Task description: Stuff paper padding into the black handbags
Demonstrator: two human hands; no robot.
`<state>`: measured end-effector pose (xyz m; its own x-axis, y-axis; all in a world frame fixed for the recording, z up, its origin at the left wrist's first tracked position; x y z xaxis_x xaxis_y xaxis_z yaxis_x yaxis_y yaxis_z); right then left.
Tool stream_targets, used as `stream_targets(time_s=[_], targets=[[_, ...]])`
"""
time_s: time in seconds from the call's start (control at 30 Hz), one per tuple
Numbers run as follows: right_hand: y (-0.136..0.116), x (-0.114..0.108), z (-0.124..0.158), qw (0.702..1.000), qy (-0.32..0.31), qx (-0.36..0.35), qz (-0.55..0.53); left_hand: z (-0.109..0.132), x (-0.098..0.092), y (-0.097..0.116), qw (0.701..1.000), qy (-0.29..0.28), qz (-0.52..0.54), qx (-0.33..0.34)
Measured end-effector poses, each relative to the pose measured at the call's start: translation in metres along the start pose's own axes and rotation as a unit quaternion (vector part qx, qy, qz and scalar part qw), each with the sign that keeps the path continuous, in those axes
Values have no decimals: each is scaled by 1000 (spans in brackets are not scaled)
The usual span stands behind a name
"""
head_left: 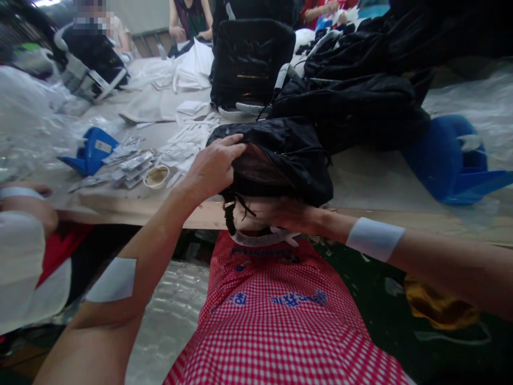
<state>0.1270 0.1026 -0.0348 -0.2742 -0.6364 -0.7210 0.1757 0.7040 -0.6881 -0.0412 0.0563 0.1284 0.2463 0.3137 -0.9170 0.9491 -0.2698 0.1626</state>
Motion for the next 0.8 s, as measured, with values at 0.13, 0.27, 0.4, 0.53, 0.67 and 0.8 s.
stream_targets(time_s=[0.13,0.27,0.4,0.53,0.67,0.8], targets=[[-5,-34,-19,999,-4,49,8,13,7,1,999,-20,-42,7],[-2,-54,-26,991,49,96,-75,21,13,5,997,-42,-68,17],[-5,-60,-23,976,49,104,-185,22,10,3,996,-33,-78,12],[-3,-71,-22,959,55,132,-245,20,7,-1,996,-46,-79,8],[-5,-80,-25,956,80,145,-242,15,7,-6,997,-46,-61,-21],[-12,-80,-30,956,66,140,-251,12,7,-10,998,-33,-45,-34]])
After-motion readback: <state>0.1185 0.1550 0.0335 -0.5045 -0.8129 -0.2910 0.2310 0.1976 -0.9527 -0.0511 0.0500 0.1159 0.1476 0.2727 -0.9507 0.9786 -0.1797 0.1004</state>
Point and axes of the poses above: each hand's wrist, its own z-axis away from the middle knuckle, its own x-axis out of the palm, y = z × x, the point moved 6 cm from there along -z, towards the middle knuckle, and after that the axes turned 3 degrees about y, right-handed, at the moved point
